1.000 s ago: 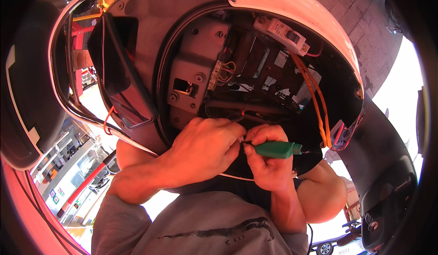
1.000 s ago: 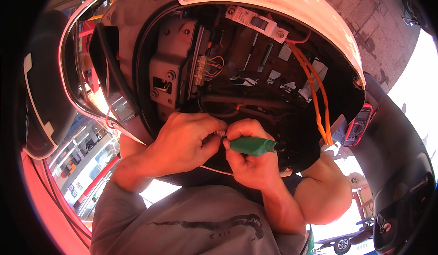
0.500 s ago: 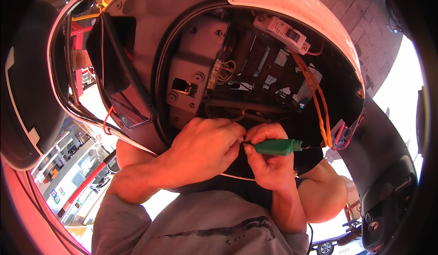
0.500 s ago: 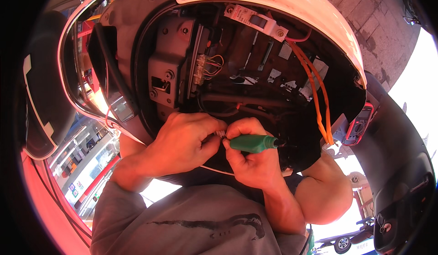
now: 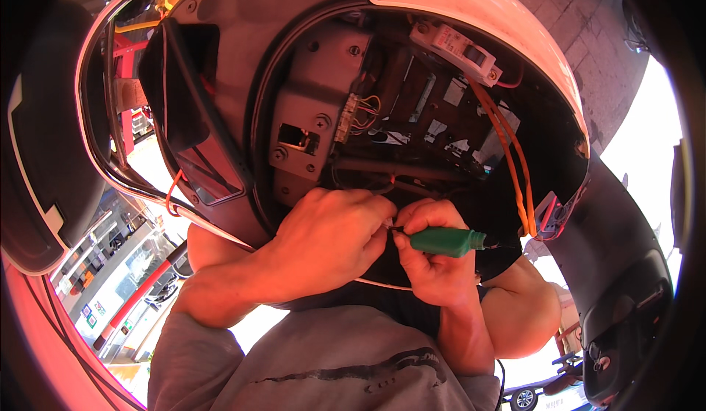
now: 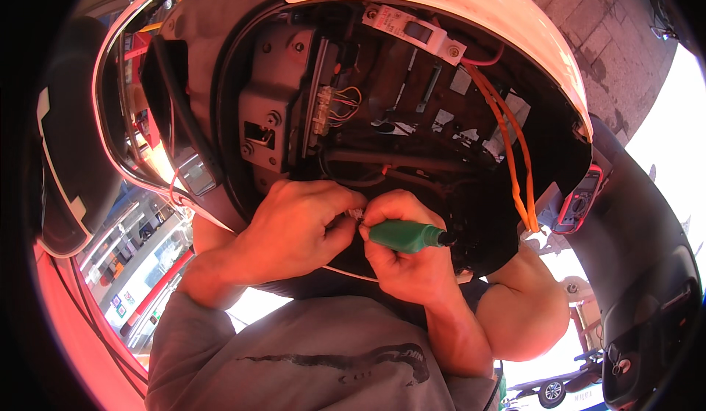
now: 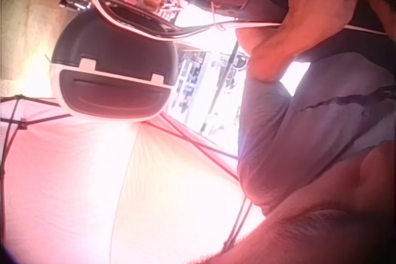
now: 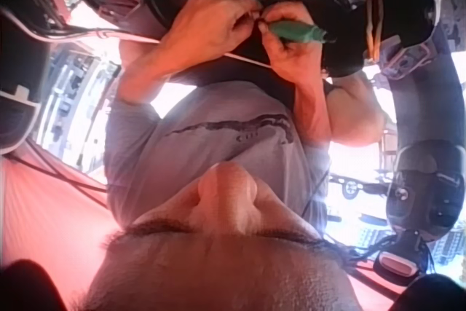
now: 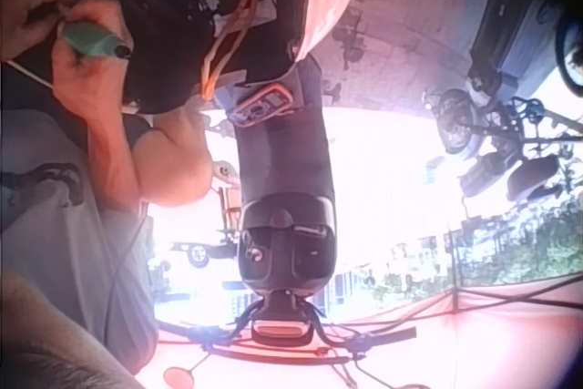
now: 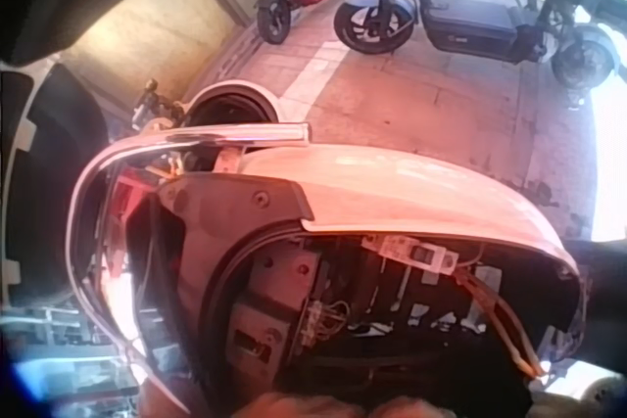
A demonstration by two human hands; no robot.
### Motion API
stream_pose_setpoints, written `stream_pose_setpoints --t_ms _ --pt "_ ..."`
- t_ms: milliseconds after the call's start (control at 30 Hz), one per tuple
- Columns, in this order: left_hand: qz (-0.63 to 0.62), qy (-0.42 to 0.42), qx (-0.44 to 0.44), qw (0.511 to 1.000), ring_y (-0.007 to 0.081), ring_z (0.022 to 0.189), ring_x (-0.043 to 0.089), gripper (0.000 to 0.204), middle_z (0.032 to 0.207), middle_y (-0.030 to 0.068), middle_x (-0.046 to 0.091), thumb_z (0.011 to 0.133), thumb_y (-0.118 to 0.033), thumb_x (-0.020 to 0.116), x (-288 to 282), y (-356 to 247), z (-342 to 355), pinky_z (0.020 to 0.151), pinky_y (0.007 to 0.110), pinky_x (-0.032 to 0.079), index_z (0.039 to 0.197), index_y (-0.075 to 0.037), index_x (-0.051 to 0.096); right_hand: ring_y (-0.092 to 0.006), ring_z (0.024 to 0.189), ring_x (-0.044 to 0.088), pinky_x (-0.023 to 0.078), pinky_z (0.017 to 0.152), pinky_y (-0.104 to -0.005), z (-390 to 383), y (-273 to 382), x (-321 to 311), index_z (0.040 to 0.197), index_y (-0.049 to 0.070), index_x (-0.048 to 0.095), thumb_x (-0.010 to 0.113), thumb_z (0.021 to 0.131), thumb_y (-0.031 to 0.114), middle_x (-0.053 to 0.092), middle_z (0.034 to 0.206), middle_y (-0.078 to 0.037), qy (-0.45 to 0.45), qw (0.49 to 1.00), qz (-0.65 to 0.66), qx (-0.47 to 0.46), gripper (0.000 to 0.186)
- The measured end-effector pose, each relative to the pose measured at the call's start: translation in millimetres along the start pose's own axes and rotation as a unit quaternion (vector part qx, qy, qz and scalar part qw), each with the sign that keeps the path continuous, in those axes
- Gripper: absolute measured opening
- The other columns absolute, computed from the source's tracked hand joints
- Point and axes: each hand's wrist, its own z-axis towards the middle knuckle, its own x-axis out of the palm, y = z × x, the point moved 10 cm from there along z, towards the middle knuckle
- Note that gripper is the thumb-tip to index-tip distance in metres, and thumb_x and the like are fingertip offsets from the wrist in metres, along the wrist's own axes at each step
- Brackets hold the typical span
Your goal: The person repairs the wiring inside a white electric scooter. They use a green-handled screwdriver to strip and connect wires, then use pliers to crimp connectors and a multimeter to test connections.
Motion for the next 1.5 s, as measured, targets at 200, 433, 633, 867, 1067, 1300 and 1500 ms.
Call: stream_pose_setpoints --t_ms 200,433,633,867,1067,1300,1500 --pt "0.013 0.006 0.008 1.0 0.0376 0.072 0.067 0.011 0.077 0.0165 0.066 0.079 -0.004 0.065 0.4 -2.4 -0.6 0.063 0.047 0.054 0.089 0.001 0.066 -0.0127 0.076 0.063 0.051 0.067 -0.0251 -2.2 -2.4 -0.3 0.095 0.001 0.058 0.067 0.084 -0.01 0.063 0.09 -0.008 -0.021 0.999 0.023 0.014 0.018" --pt "0.031 0.021 0.012 0.999 0.0384 0.071 0.066 0.013 0.077 0.0173 0.065 0.08 -0.005 0.066 4.0 -2.7 -1.4 0.062 0.047 0.054 0.091 0.001 0.065 -0.012 0.078 0.063 0.051 0.067 -0.025 -6.7 -14.0 -1.6 0.096 0.002 0.059 0.068 0.084 -0.009 0.064 0.09 -0.007 -0.05 0.992 0.085 0.078 0.018" --pt "0.042 -0.001 0.041 0.998 0.0388 0.07 0.066 0.015 0.077 0.0175 0.064 0.078 -0.001 0.067 1.1 -7.1 -2.0 0.061 0.046 0.055 0.093 0.002 0.065 -0.0145 0.077 0.065 0.051 0.066 -0.0267 -3.2 12.5 1.7 0.093 0.002 0.06 0.069 0.081 -0.009 0.065 0.09 -0.009 -0.013 0.994 -0.101 -0.047 0.019" --pt "0.07 -0.02 0.067 0.995 0.0386 0.069 0.066 0.015 0.076 0.0173 0.064 0.078 -0.002 0.068 0.3 -12.9 -2.3 0.06 0.045 0.055 0.092 0.003 0.064 -0.0136 0.081 0.065 0.056 0.074 -0.0256 -9.2 -14.1 0.1 0.106 0.001 0.055 0.066 0.09 -0.011 0.065 0.103 -0.01 -0.031 0.996 0.053 0.06 0.023" --pt "0.076 -0.039 0.063 0.994 0.0356 0.069 0.068 0.017 0.081 0.0152 0.068 0.076 0.002 0.072 -2.8 -10.5 -3.2 0.057 0.041 0.054 0.093 0.001 0.068 -0.0047 0.077 0.059 0.049 0.066 -0.021 -14.8 -25.6 -2.5 0.099 0.001 0.061 0.073 0.09 -0.003 0.065 0.09 -0.004 -0.084 0.986 0.099 0.107 0.016" --pt "0.044 -0.038 0.037 0.998 0.0397 0.07 0.066 0.015 0.077 0.0184 0.065 0.079 0.0 0.067 -2.7 -6.3 -1.9 0.06 0.046 0.055 0.093 0.004 0.065 -0.0064 0.079 0.062 0.052 0.07 -0.0221 -10.5 -17.0 -3.5 0.1 0.0 0.062 0.073 0.086 -0.009 0.069 0.09 -0.005 -0.085 0.992 0.07 0.065 0.02" --pt "0.031 -0.028 0.027 0.999 0.04 0.071 0.066 0.017 0.079 0.0188 0.066 0.08 0.0 0.067 -2.4 -5.1 -1.0 0.061 0.046 0.055 0.096 0.004 0.066 -0.0081 0.08 0.063 0.053 0.072 -0.0233 -12.1 -9.2 -5.0 0.104 -0.001 0.062 0.076 0.086 -0.001 0.068 0.09 -0.005 -0.086 0.991 0.071 0.069 0.023"
